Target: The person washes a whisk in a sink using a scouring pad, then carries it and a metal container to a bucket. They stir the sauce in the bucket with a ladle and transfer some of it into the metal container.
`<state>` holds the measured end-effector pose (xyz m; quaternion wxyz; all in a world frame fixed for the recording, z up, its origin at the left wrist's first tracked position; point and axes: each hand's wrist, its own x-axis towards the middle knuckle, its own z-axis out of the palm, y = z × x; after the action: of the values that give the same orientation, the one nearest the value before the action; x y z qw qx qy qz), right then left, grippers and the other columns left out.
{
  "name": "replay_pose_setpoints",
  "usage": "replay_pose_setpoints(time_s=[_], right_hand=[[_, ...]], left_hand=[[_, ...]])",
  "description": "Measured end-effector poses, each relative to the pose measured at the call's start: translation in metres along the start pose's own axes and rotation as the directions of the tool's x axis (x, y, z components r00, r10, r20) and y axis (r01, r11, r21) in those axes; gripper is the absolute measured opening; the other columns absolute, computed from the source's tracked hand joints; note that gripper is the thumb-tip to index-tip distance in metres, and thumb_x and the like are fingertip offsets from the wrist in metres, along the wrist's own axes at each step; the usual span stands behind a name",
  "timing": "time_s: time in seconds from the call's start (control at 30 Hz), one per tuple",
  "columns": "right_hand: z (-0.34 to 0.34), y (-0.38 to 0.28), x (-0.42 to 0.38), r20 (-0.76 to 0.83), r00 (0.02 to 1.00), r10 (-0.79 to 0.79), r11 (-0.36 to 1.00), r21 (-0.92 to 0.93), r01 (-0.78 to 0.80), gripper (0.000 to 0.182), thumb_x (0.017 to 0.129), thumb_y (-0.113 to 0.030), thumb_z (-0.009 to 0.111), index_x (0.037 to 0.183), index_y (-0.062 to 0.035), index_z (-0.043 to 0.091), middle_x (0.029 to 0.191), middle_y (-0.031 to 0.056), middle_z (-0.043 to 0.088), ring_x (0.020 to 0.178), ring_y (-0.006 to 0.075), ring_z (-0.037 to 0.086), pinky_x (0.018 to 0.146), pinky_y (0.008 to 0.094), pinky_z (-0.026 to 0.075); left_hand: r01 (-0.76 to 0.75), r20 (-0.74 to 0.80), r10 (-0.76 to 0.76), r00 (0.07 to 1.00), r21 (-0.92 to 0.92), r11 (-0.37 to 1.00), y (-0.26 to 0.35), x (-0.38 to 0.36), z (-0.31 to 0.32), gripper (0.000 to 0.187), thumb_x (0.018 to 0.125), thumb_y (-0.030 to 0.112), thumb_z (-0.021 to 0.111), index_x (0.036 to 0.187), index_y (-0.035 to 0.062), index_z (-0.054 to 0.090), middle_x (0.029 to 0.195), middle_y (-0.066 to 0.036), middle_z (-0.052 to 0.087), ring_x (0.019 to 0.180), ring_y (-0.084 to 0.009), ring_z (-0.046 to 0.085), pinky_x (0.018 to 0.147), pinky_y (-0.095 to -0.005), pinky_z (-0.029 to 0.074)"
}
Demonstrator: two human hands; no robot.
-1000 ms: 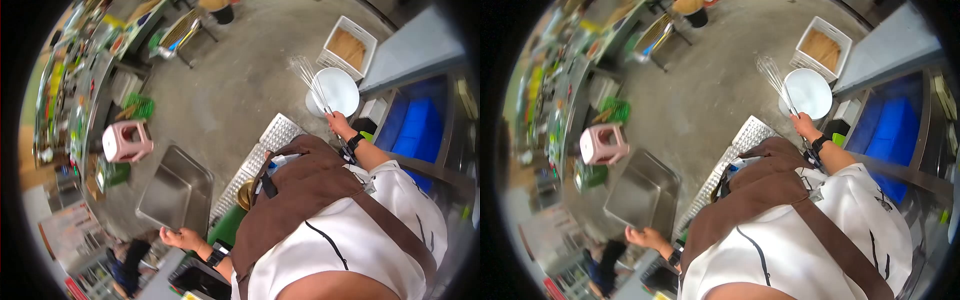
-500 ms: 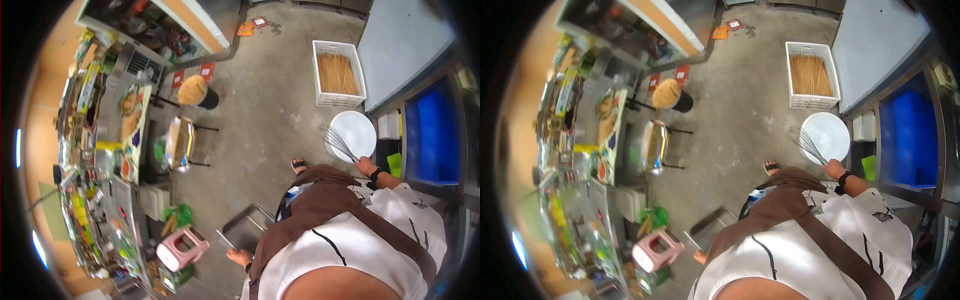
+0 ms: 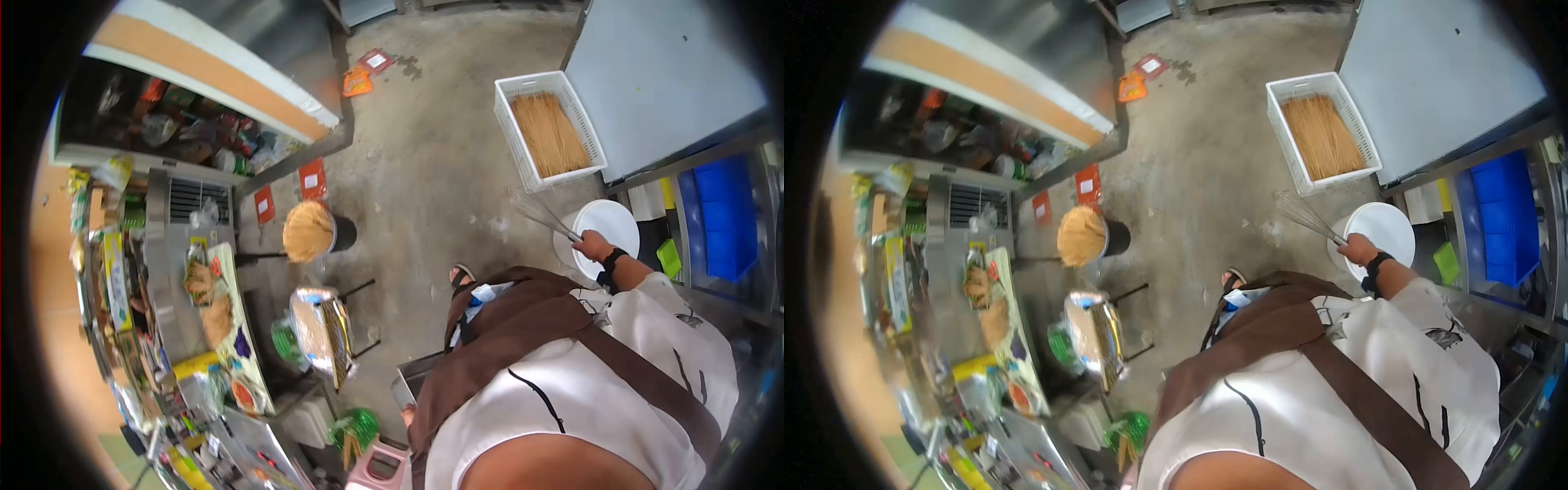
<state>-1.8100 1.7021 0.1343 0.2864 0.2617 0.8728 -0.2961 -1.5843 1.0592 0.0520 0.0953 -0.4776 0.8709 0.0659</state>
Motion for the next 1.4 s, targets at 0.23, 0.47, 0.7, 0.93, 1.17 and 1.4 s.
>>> replay_pose_setpoints(time_s=[0.23,0.47,0.7,0.93,1.17,1.4], right_hand=[[-0.004,-0.063,0.032,0.068,0.971,0.229,0.961,0.14,-0.237,0.047,0.078,-0.036,0.059,0.06,0.0068,0.059,0.05,0.0163,0.055,0.04,0.0263,0.056,0.044,0.0366,0.048],[-0.028,-0.112,0.111,0.077,0.956,0.283,0.958,0.023,-0.286,0.041,0.077,-0.034,0.059,0.069,0.006,0.061,0.062,0.0181,0.06,0.054,0.0271,0.061,0.055,0.0367,0.05],[-0.146,-0.176,0.27,0.063,0.937,0.342,0.892,0.292,-0.345,0.041,0.076,-0.032,0.061,0.064,0.0077,0.06,0.053,0.0164,0.058,0.047,0.0254,0.06,0.05,0.0362,0.05],[-0.265,-0.239,0.411,-0.248,0.912,0.328,0.9,0.377,-0.221,0.039,0.075,-0.031,0.059,0.068,0.0081,0.061,0.057,0.0196,0.058,0.05,0.029,0.06,0.051,0.0395,0.049],[-0.3,-0.287,0.46,-0.32,0.75,0.578,0.798,0.411,-0.44,0.038,0.074,-0.033,0.06,0.072,0.0044,0.063,0.067,0.0214,0.061,0.061,0.0307,0.062,0.061,0.0409,0.049],[-0.321,-0.326,0.483,-0.075,0.644,0.762,0.554,0.592,-0.586,0.041,0.075,-0.036,0.061,0.064,0.0028,0.063,0.056,0.016,0.06,0.053,0.028,0.061,0.056,0.038,0.05]], left_hand=[[-0.351,0.079,0.348,0.934,0.025,0.936,0.21,0.161,-0.021,0.014,0.076,0.019,0.055,0.081,0.0056,0.054,0.08,-0.015,0.058,0.08,-0.036,0.059,0.069,-0.0454,0.046],[-0.639,0.22,0.601,0.769,0.207,0.741,0.497,0.203,-0.127,0.016,0.07,0.01,0.054,0.085,0.0039,0.054,0.096,-0.019,0.05,0.079,-0.0383,0.057,0.073,-0.0484,0.045],[-0.656,0.178,0.631,0.755,0.213,0.724,0.723,0.26,-0.175,0.026,0.065,0.009,0.056,0.09,0.0033,0.053,0.103,-0.018,0.047,0.086,-0.038,0.055,0.073,-0.048,0.045],[-0.722,0.041,0.721,0.692,0.029,0.691,0.917,0.319,-0.158,0.019,0.063,0.006,0.054,0.081,0.0014,0.055,0.098,-0.017,0.049,0.089,-0.0356,0.052,0.074,-0.0458,0.043],[-0.922,0.023,0.922,0.387,0.014,0.387,1.161,0.404,-0.09,0.02,0.059,0.006,0.054,0.078,-0.0004,0.054,0.097,-0.019,0.049,0.088,-0.0369,0.051,0.074,-0.0453,0.042],[-0.974,-0.115,0.988,-0.1,-0.194,-0.121,1.431,0.398,-0.008,0.021,0.055,0.005,0.053,0.075,-0.0022,0.053,0.096,-0.021,0.05,0.087,-0.0381,0.051,0.075,-0.0448,0.041]])
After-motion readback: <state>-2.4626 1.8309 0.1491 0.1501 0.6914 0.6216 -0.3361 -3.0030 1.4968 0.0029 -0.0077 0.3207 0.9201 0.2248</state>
